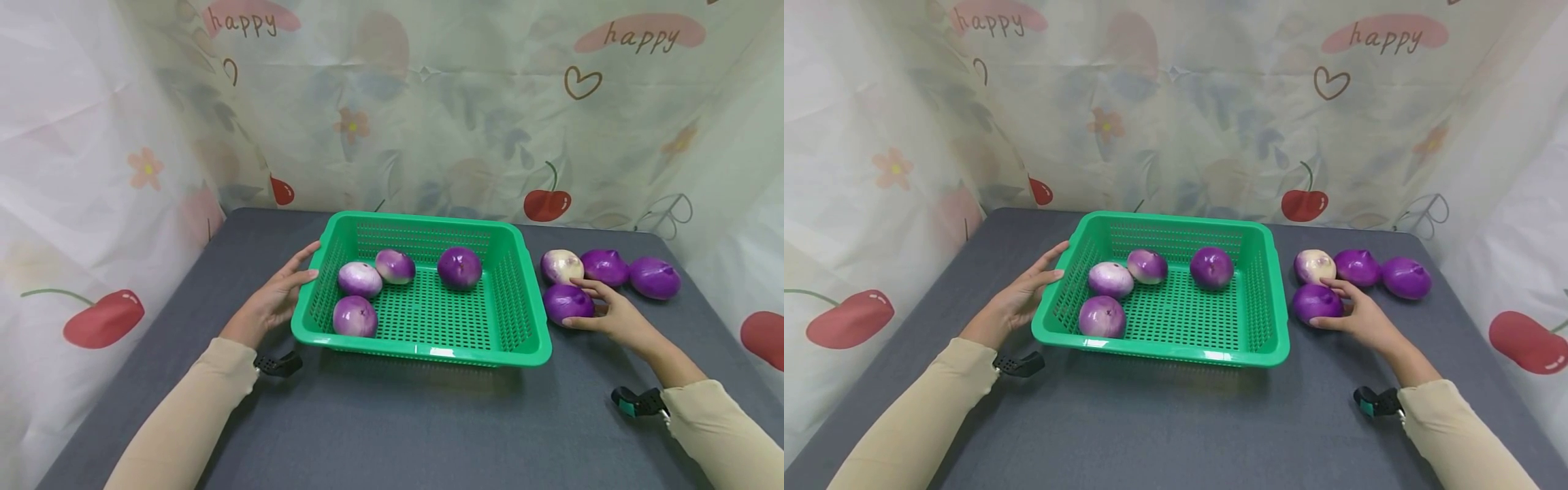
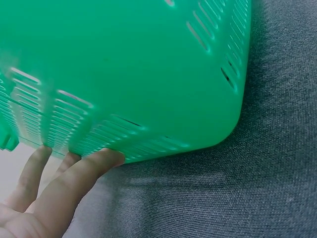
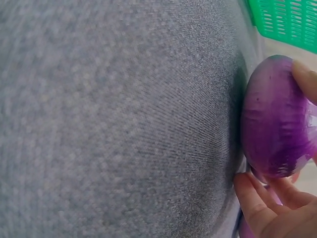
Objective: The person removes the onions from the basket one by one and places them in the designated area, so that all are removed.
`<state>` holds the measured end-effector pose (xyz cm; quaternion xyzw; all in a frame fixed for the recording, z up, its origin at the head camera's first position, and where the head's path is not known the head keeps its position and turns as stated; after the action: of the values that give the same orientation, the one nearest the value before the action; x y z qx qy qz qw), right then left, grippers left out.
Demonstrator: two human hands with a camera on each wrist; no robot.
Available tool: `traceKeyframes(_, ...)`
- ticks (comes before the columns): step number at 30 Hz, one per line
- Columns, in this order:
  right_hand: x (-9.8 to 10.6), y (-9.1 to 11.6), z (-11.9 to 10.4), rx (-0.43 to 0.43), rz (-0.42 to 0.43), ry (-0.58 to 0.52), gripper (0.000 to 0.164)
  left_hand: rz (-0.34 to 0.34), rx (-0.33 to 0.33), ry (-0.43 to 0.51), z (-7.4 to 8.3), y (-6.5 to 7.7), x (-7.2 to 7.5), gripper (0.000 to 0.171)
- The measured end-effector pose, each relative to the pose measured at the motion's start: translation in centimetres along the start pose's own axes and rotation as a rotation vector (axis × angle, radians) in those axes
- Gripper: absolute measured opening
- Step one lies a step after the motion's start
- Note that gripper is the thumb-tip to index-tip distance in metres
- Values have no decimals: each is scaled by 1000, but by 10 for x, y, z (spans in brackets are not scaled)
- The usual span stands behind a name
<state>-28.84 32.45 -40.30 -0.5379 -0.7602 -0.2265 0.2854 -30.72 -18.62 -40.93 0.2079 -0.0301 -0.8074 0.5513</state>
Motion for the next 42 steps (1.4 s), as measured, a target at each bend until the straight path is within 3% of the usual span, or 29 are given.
traceKeyframes(21, 0, -2, -2, 1, -8, 4, 81, 8, 4, -7, 1, 2, 0, 61)
traceKeyframes(27, 10, -4, -12, 0, 0, 11, 80, 2, -5, -11, 0, 0, 1, 61)
traceKeyframes(34, 38, -16, -51, 31, 50, -14, 72, -18, -7, -10, 1, 0, -2, 62)
traceKeyframes(39, 55, -29, -102, 96, 126, -79, 61, -18, -11, -25, 0, -1, -1, 61)
traceKeyframes(42, 58, -38, -139, 192, 158, -163, 55, -19, -13, -30, 0, -1, -1, 62)
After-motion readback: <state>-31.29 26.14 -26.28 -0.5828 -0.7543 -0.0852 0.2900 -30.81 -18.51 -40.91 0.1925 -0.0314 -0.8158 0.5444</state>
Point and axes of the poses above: each hand's wrist, its own y-axis away from the middle knuckle, its own x-axis out of the back of the hand, z = x × y, the point moved 10 cm from there along -y, towards the middle knuckle, and after that the axes turned 6 degrees about x, right-handed, at the moved point
